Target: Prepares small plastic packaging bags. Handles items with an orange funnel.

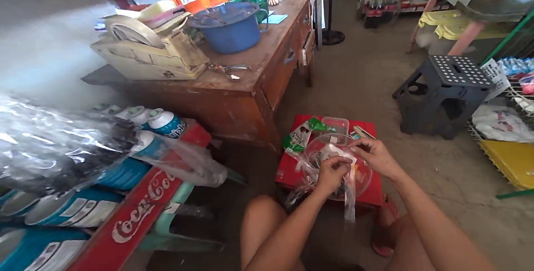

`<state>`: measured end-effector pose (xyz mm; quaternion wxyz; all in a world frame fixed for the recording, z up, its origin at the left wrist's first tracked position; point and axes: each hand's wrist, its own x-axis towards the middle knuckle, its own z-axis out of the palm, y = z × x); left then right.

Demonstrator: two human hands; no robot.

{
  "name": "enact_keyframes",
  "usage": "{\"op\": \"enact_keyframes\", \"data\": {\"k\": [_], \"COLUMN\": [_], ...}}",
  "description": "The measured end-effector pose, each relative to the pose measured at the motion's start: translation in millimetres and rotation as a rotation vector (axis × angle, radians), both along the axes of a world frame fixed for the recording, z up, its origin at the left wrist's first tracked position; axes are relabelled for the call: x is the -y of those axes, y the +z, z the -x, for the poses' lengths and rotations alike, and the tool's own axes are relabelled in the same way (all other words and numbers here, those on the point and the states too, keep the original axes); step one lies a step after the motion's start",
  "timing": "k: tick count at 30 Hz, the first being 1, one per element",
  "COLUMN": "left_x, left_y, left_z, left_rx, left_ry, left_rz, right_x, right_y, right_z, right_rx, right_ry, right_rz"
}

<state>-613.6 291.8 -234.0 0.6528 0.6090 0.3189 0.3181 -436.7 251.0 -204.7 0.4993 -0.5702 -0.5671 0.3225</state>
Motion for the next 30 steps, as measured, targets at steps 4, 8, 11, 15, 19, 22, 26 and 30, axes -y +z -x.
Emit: {"op": "enact_keyframes", "data": {"k": [4, 8, 11, 15, 19, 22, 26, 30], "left_x": [0.9, 1.1, -0.6, 0.4, -0.6, 3.8, -1.8, -5.2], "left_y": [1.6, 4.9, 1.2, -4.2, -0.5, 3.2, -9.5, -5.2], "left_z": [0.5, -6.5, -5.9, -6.5, -3.5, -2.8, 0.0, 3.5], "left_rx": [0.043, 0.113, 0.083, -0.01, -0.186, -0.276, -0.162, -0.172], "left_ry": [0.019, 0.175, 0.196, 0.175, 0.199, 0.253, 0.296, 0.197], "left_rz": [-0.066, -0.05, -0.082, -0.266, -0.517, -0.643, -0.667, -0.584], "right_x": [0.4, 1.1, 0.2, -0.8, 1.3, -0.7, 1.1, -1.0], "right_y": [-0.5, -0.1, -0.7, -4.8, 0.8, -0.4, 5.9, 0.8], "right_z": [5.7, 10.4, 10.0, 12.4, 32.2, 45.6, 37.9, 35.4], "right_rx": [0.019, 0.002, -0.005, 0.023, 0.302, 0.426, 0.286, 0.256], "right_ry": [-0.019, -0.026, 0.033, -0.01, -0.126, -0.186, -0.033, -0.085], "right_rz": [0.038, 0.04, 0.036, -0.002, -0.05, -0.159, -0.112, -0.116]}}
